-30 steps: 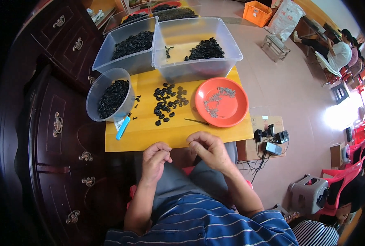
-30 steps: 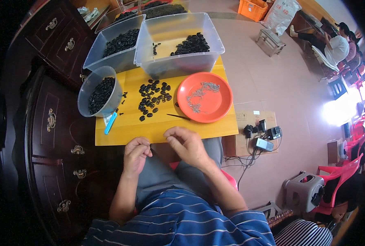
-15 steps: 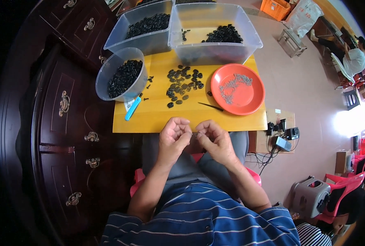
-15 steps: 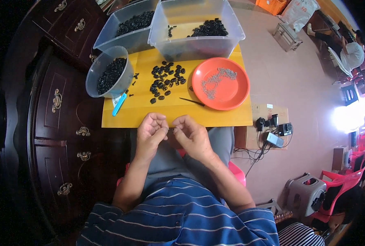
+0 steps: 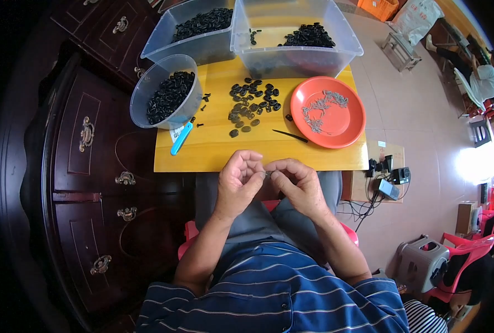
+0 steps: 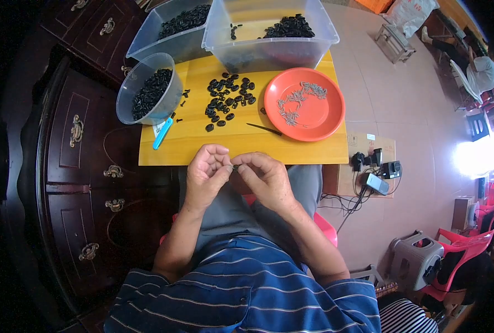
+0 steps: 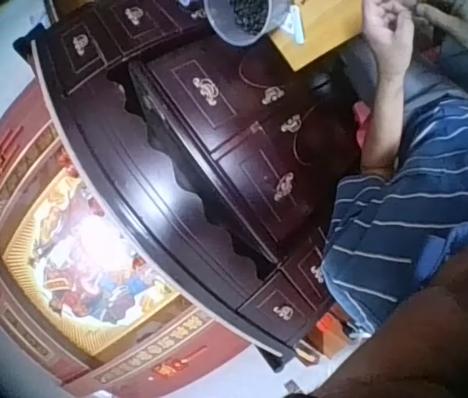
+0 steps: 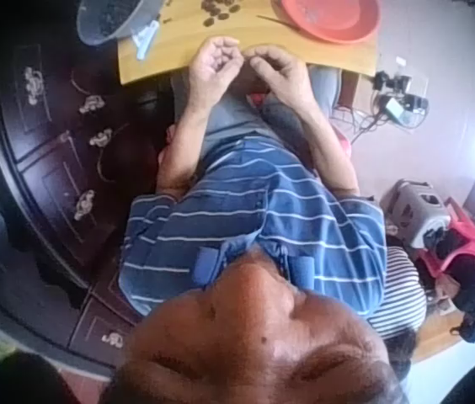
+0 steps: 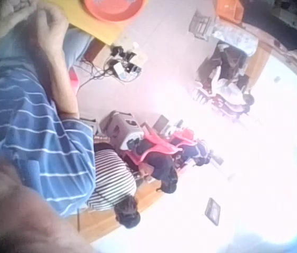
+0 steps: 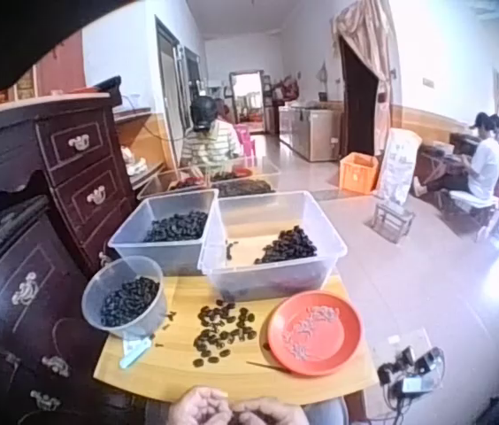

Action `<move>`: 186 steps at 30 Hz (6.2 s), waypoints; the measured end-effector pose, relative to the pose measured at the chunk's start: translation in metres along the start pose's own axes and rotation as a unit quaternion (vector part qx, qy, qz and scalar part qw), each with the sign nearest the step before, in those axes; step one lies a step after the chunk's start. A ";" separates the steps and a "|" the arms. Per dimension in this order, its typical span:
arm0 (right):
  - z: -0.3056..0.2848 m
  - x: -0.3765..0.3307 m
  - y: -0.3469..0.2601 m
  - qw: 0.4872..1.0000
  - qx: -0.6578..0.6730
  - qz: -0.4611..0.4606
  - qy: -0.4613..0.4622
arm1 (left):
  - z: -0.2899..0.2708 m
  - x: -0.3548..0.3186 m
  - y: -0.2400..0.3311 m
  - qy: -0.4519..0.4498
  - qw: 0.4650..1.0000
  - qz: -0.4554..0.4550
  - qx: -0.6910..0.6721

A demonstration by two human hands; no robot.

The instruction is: The person assembles components by taking plastic pieces and pins from containers and a plate, then fitting the pins into the plastic pieces by hand.

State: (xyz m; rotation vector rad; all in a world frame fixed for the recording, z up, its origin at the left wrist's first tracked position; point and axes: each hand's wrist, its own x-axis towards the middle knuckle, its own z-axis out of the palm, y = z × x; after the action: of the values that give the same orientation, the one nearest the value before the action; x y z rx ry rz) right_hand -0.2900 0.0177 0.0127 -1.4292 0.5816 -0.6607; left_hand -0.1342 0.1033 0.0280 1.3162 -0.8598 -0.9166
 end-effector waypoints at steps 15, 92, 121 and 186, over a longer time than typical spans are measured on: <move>-0.001 0.001 -0.003 0.998 0.002 0.046 0.036 | 0.002 0.003 -0.005 -0.005 1.000 -0.007 0.007; -0.008 0.005 0.005 0.994 0.049 0.035 0.088 | -0.068 0.060 -0.019 0.057 0.787 0.174 0.590; -0.011 0.006 0.005 0.992 0.067 0.030 0.100 | -0.010 0.039 -0.014 -0.005 0.983 0.071 0.169; -0.013 0.005 0.001 0.991 0.089 0.062 0.083 | -0.004 0.023 0.003 -0.114 0.992 -0.010 0.056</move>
State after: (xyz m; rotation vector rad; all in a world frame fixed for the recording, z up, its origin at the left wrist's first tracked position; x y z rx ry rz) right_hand -0.2955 0.0051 0.0107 -1.1693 0.7163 -0.7183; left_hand -0.1209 0.0837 0.0312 1.3343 -1.0895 -1.0631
